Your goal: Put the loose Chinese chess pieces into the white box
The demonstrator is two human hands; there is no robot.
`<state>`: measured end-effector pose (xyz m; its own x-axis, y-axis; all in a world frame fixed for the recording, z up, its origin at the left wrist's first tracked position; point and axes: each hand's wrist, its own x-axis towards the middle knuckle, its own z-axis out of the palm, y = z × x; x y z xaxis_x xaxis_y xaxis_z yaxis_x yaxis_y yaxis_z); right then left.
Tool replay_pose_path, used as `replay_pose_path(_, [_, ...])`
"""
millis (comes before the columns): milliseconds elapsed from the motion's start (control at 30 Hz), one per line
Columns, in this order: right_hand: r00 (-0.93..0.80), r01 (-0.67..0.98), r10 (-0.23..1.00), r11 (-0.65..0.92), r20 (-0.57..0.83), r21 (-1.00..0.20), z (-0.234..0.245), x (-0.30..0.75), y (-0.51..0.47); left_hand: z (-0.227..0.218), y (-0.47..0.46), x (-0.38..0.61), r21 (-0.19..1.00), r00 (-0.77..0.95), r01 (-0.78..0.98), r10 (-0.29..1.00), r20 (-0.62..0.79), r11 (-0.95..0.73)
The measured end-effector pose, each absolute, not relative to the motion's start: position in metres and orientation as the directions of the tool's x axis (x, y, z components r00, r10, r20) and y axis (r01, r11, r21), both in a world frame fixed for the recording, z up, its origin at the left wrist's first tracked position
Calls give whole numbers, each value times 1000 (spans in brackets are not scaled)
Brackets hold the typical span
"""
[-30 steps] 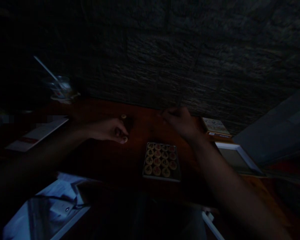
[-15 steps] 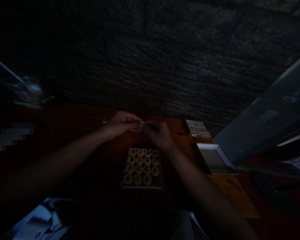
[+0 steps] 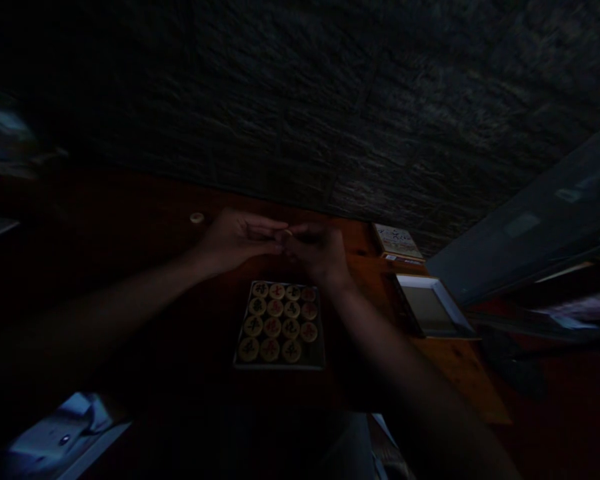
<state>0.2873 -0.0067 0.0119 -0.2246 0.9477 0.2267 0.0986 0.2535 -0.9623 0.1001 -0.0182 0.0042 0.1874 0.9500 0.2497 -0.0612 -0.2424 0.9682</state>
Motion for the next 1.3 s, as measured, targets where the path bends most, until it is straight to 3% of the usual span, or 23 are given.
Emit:
replay_pose_path(233, [-303, 29, 932, 219, 201, -975, 18, 291, -10, 4, -18, 95, 961, 189, -88, 943, 273, -260])
replay_pose_path(467, [-316, 9, 920, 246, 230, -969, 16, 294, -7, 6, -19, 96, 958, 175, -246, 965, 196, -150])
replay_pose_path(700, [-285, 1, 934, 225, 216, -974, 16, 291, -8, 7, -20, 98, 967, 166, -185, 964, 207, -176])
replay_pose_path(933, [-232, 26, 948, 228, 216, -973, 13, 288, -10, 3, -19, 99, 927, 176, 61, 918, 355, -370])
replay_pose_path(1133, [-214, 46, 954, 227, 212, -973, 11, 286, -10, 4, -22, 103, 912, 187, 59, 902, 389, -406])
replay_pose_path(1300, [-220, -6, 954, 210, 206, -978, 14, 287, -11, 4, -21, 102, 945, 173, -6, 930, 324, -328])
